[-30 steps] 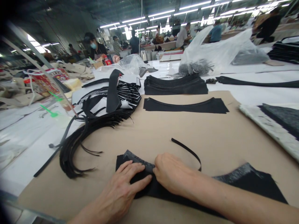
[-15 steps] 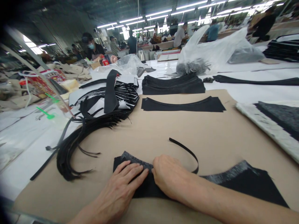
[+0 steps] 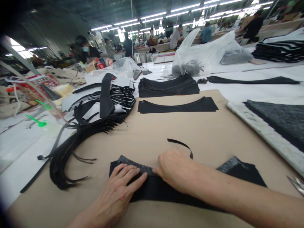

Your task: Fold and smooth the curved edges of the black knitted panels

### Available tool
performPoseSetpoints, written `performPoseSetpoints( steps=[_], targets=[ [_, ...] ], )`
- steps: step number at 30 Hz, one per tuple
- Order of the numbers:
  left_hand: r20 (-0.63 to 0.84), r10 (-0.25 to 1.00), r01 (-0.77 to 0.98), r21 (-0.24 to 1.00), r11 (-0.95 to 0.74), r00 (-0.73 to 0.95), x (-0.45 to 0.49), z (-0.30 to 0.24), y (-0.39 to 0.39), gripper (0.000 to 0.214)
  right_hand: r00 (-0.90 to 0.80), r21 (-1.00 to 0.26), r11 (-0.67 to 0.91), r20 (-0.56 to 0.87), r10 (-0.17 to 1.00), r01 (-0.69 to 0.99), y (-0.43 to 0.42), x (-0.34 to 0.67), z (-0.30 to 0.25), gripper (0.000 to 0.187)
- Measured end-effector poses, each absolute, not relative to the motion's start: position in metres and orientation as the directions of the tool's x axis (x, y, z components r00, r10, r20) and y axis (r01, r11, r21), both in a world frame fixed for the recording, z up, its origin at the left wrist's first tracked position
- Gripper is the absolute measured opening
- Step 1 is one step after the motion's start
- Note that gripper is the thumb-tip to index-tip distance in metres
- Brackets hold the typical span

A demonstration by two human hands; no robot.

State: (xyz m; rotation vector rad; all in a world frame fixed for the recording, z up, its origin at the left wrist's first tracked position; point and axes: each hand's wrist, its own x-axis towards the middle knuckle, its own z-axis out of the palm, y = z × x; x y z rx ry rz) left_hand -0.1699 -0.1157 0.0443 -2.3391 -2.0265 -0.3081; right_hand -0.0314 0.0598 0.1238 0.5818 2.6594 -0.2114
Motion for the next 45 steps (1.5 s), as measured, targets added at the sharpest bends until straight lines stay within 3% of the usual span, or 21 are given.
performPoseSetpoints(
  steps=[7,12,18,26,45],
  targets=[
    [0.234,0.962,0.988,0.038,-0.153,0.140,-0.167,0.044,-0.113,0.051,-0.784,-0.128,0.907,-0.559,0.269,0.402,0.090,-0.010,0.151,0.026],
    [0.247,0.955,0.987,-0.025,-0.161,0.162,-0.166,0.044,-0.112,0.052,-0.741,-0.265,0.797,-0.598,0.306,0.543,0.091,0.005,0.129,0.026],
    [0.241,0.956,0.986,-0.064,-0.156,0.167,-0.165,0.044,-0.112,0.061,-0.717,-0.330,0.707,-0.600,0.355,0.626,0.088,0.019,0.112,0.027],
    [0.257,0.955,0.987,-0.104,-0.124,0.147,-0.161,0.042,-0.117,0.065,-0.734,-0.329,0.721,-0.577,0.358,0.610,0.078,0.021,0.112,0.025],
    [0.289,0.952,0.994,-0.073,-0.083,0.100,-0.156,0.027,-0.122,0.052,-0.745,-0.250,0.771,-0.542,0.389,0.585,0.071,0.022,0.106,0.027]
  ],
)
